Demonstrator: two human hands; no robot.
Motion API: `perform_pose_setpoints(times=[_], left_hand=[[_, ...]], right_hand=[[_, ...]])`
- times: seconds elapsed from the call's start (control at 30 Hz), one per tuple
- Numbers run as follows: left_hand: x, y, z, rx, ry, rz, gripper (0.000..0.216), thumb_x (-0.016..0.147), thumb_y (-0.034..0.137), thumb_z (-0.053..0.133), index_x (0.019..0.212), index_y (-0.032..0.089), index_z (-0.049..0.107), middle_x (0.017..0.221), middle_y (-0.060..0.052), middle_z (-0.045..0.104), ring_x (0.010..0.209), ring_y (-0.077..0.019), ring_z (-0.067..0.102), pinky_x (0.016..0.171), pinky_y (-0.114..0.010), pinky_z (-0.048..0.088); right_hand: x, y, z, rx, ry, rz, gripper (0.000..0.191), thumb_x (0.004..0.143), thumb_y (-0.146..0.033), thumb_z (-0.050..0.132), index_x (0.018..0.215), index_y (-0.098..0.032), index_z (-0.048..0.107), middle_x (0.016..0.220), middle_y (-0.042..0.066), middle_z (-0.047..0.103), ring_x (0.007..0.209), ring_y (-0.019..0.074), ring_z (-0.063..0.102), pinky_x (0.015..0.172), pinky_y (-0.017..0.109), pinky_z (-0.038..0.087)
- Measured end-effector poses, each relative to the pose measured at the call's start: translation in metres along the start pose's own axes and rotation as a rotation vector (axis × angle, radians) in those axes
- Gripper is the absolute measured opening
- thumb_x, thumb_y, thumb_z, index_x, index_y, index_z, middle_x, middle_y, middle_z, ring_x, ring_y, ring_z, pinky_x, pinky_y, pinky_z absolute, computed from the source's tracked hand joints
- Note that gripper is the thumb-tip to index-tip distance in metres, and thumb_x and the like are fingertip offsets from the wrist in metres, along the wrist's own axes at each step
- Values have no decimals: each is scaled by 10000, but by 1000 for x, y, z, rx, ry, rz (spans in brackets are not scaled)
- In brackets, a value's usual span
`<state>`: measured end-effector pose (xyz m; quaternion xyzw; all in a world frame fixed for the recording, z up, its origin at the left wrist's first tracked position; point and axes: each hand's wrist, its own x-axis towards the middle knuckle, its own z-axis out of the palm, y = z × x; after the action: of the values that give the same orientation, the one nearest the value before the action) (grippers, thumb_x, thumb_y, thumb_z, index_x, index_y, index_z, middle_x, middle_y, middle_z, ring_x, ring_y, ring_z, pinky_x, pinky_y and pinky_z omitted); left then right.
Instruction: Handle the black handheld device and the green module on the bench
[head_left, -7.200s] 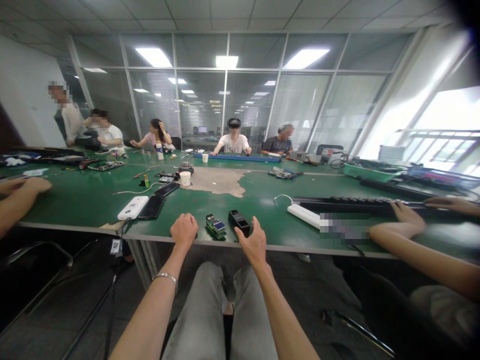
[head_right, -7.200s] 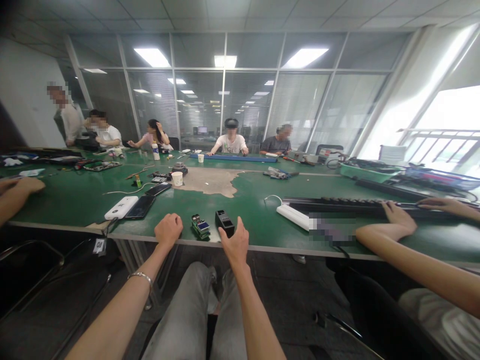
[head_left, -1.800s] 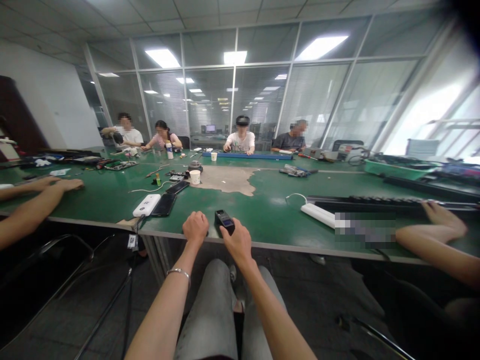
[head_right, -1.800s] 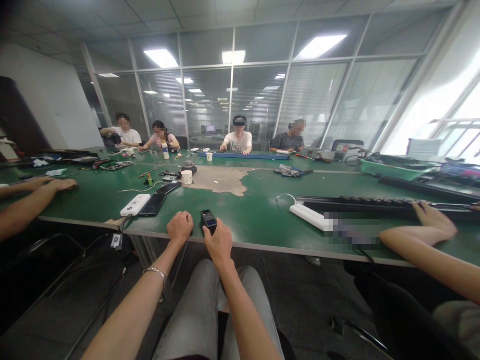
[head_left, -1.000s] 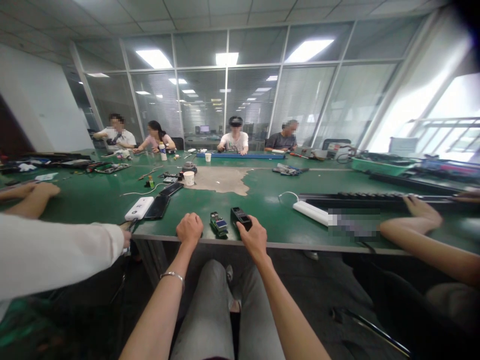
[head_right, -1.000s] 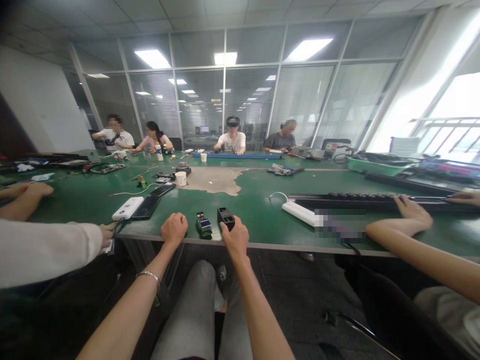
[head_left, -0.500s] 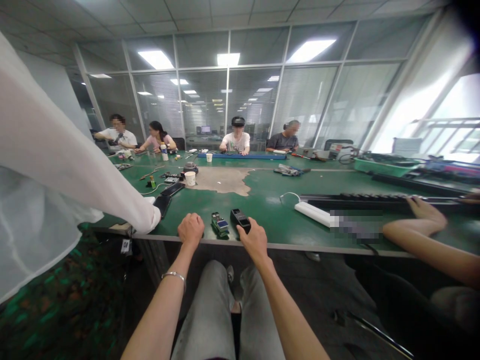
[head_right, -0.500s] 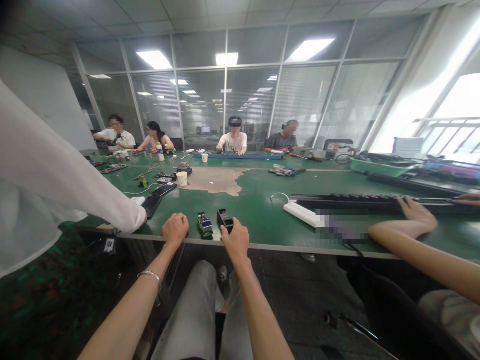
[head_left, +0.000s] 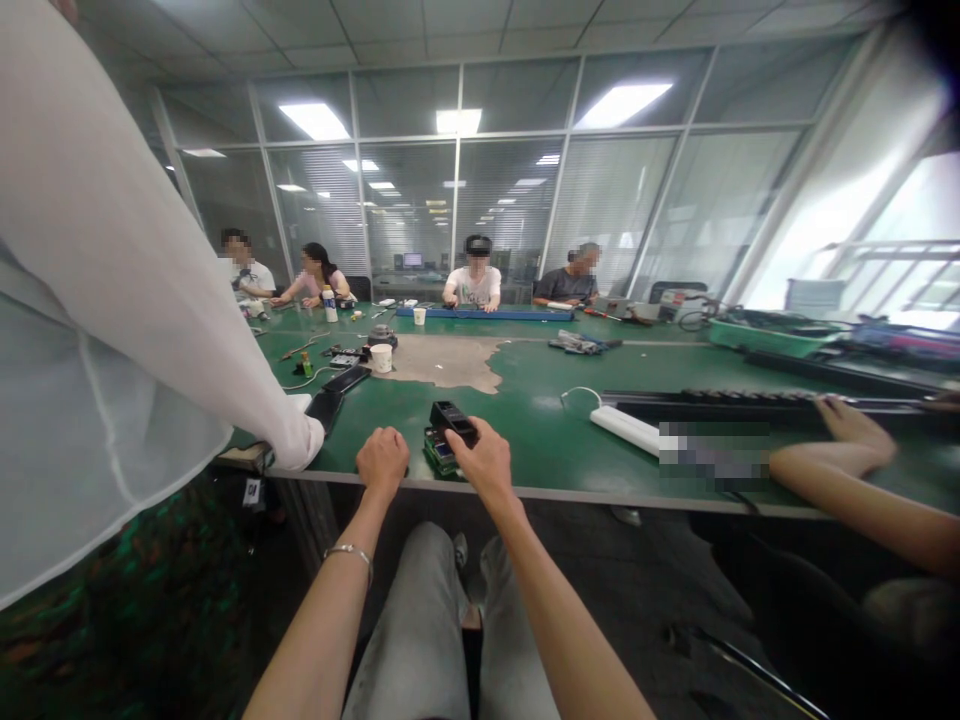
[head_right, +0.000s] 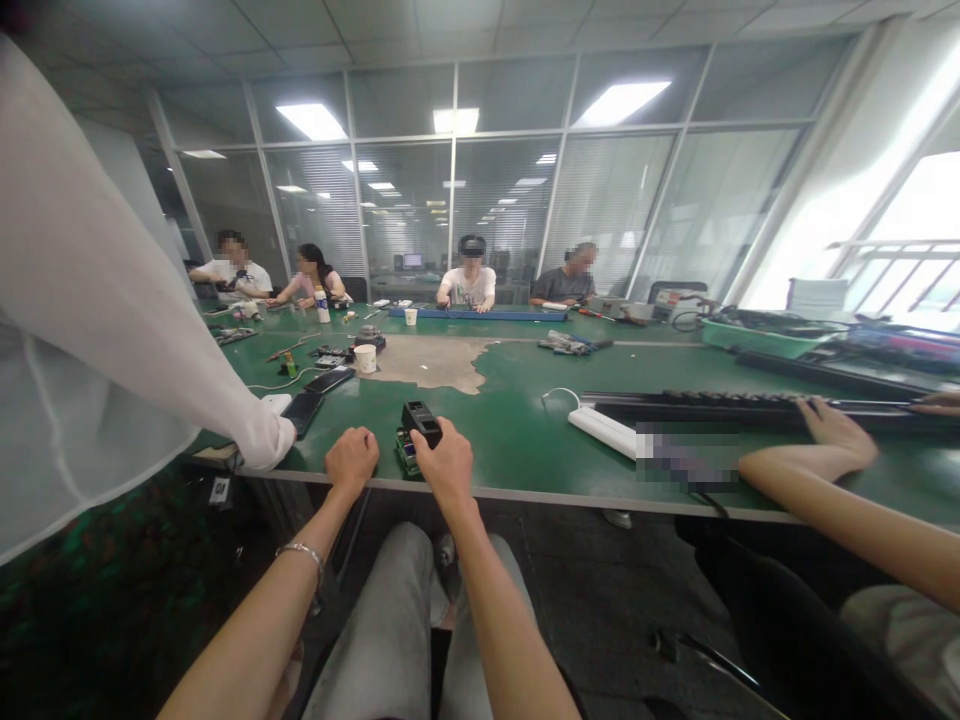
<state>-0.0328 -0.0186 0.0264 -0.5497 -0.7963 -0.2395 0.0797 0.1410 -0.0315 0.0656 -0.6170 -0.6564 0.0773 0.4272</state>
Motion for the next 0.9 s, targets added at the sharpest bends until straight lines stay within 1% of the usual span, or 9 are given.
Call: perform_pose_setpoints(times=[0.17, 0.3, 0.43, 0.53, 0.67, 0.8, 0.87, 0.9], left_hand=[[0, -3, 2, -9, 2, 1, 383, 959, 373, 336, 978, 209, 682, 1000, -96, 621, 893, -189, 581, 731, -267, 383], [2, -6, 6, -15, 4, 4, 390, 961, 375, 326, 967, 209, 678, 995, -95, 621, 885, -188, 578, 719, -265, 375], [2, -7, 9, -16, 16, 10, 381, 958, 370, 330, 953, 207, 674, 991, -93, 621, 875, -186, 575, 707, -264, 364], [2, -7, 10, -19, 21, 18, 379, 957, 369, 329, 956, 208, 672, 994, -93, 621, 874, -186, 573, 704, -265, 360], [2, -7, 9, -19, 12, 23, 381, 959, 373, 323, 958, 205, 666, 999, -94, 624, 878, -186, 574, 707, -265, 356], [1, -4, 8, -1, 12, 10, 383, 960, 371, 322, 962, 204, 666, 1002, -91, 628, 885, -188, 578, 714, -268, 363], [0, -2, 8, 4, 20, 14, 379, 958, 372, 326, 957, 206, 667, 992, -86, 628, 877, -191, 579, 708, -271, 365], [0, -2, 8, 5, 25, 15, 378, 957, 372, 328, 953, 207, 667, 986, -84, 627, 871, -192, 579, 704, -273, 365]], right_hand=[[-5, -7, 9, -69, -56, -3, 429, 831, -483, 589, 1139, -186, 628, 994, 96, 711, 976, 226, 656, 820, 276, 444], [-8, -14, 11, -113, -73, -17, 378, 841, -493, 577, 1057, -191, 641, 932, 93, 715, 927, 232, 663, 772, 279, 437], [-12, -20, 12, -199, -86, -60, 354, 839, -490, 582, 1011, -183, 623, 898, 94, 709, 866, 235, 664, 714, 283, 422], [-17, -20, 13, -257, -110, -51, 341, 840, -485, 583, 986, -178, 606, 891, 100, 702, 853, 233, 661, 696, 284, 412], [-24, -16, 17, -285, -158, -30, 299, 822, -437, 619, 965, -176, 594, 896, 105, 695, 871, 237, 656, 703, 286, 411], [-30, -12, 19, -286, -150, -32, 284, 824, -395, 618, 986, -163, 592, 926, 112, 686, 906, 241, 642, 730, 290, 415], [-31, -10, 20, -270, -142, -42, 326, 830, -408, 613, 1026, -149, 592, 948, 120, 681, 937, 246, 632, 773, 299, 418], [-32, -9, 21, -257, -134, -50, 377, 831, -427, 614, 1070, -136, 586, 970, 129, 678, 962, 252, 625, 800, 305, 417]])
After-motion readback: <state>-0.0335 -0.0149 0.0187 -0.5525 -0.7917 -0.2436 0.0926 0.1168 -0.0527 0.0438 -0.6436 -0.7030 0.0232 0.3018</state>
